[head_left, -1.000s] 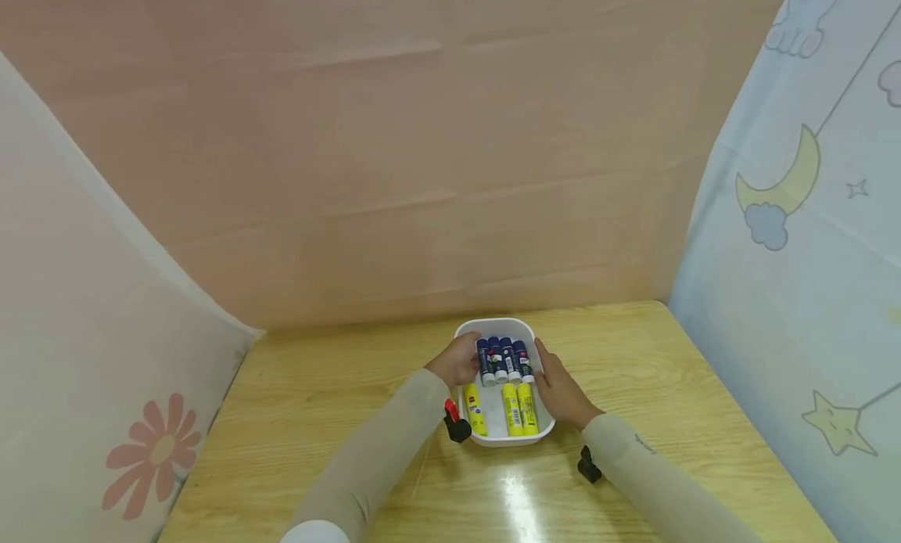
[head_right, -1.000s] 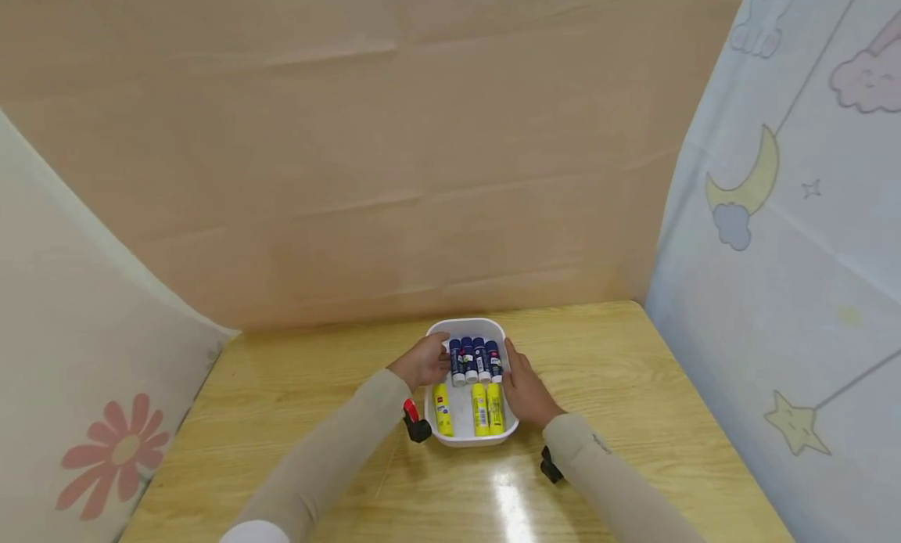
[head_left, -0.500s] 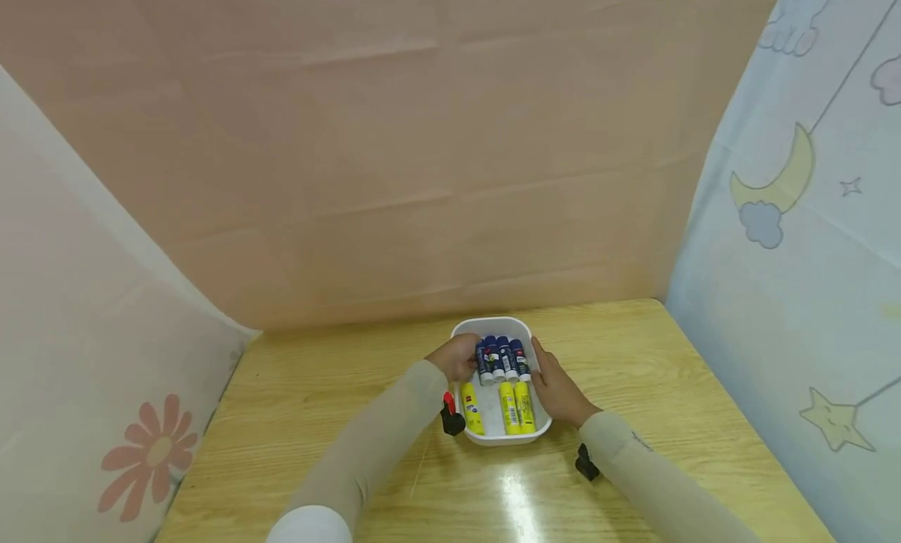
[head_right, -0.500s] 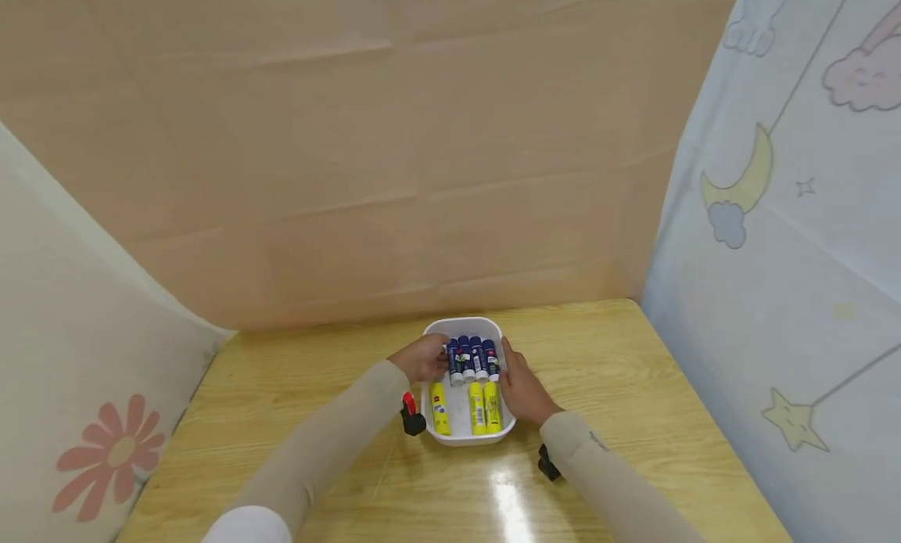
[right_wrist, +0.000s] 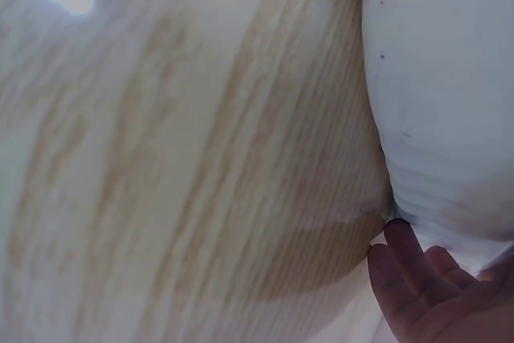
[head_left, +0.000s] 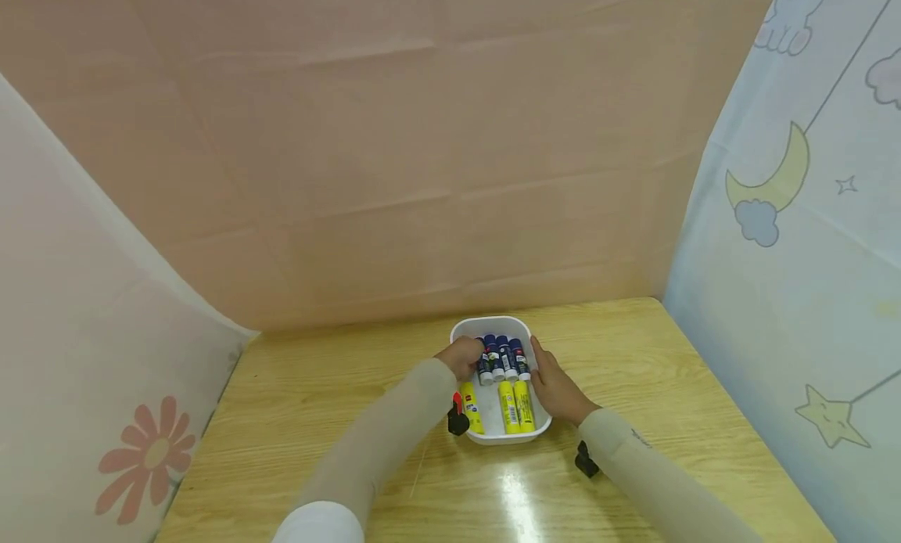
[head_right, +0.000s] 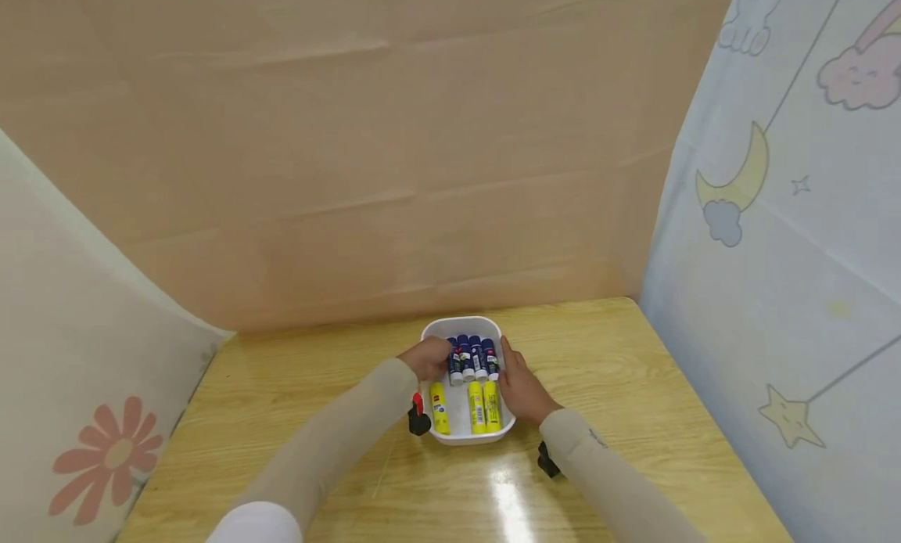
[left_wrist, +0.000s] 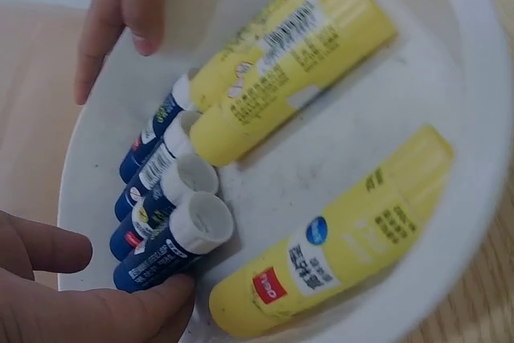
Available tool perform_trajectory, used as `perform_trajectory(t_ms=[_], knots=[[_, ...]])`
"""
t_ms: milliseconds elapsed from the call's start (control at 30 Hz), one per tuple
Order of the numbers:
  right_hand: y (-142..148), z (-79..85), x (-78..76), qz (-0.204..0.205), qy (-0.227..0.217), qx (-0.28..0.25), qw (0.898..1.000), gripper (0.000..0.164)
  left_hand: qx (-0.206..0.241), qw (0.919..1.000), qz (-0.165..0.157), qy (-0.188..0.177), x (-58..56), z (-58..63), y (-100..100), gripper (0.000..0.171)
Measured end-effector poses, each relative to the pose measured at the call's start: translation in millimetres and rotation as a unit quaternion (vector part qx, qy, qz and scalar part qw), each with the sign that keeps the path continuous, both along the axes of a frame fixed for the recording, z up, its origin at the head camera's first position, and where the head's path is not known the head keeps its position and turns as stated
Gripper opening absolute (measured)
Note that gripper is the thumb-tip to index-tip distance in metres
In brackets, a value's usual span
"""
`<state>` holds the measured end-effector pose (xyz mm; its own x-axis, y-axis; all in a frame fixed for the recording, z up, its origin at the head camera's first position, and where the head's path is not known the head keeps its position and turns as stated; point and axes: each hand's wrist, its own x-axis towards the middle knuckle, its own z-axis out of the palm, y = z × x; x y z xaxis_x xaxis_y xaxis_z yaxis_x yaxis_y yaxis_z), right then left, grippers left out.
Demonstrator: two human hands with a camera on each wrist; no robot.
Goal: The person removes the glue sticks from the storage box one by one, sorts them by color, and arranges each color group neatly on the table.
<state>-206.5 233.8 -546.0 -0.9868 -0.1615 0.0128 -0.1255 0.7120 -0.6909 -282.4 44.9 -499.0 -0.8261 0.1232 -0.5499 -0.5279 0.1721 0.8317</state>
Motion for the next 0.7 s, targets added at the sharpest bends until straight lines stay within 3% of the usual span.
perform_trajectory(t_ms=[167,433,700], knots=[[1,0.6,0.2,0.004,0.0,0.018,1.0,0.064,-0.089,0.9957,-0.023,-0.001,-6.9,-4.9,4,0.034],[3,2.4,1.7,0.002,0.006,0.021,1.0,0.064,-0.106,0.9936,-0.039,-0.007,-5.4,-1.9,9,0.046],[4,4.5,3.0,0.006,0.008,0.016,1.0,0.064,-0.157,0.985,-0.07,0.008,0.0,5.0,8,0.036]])
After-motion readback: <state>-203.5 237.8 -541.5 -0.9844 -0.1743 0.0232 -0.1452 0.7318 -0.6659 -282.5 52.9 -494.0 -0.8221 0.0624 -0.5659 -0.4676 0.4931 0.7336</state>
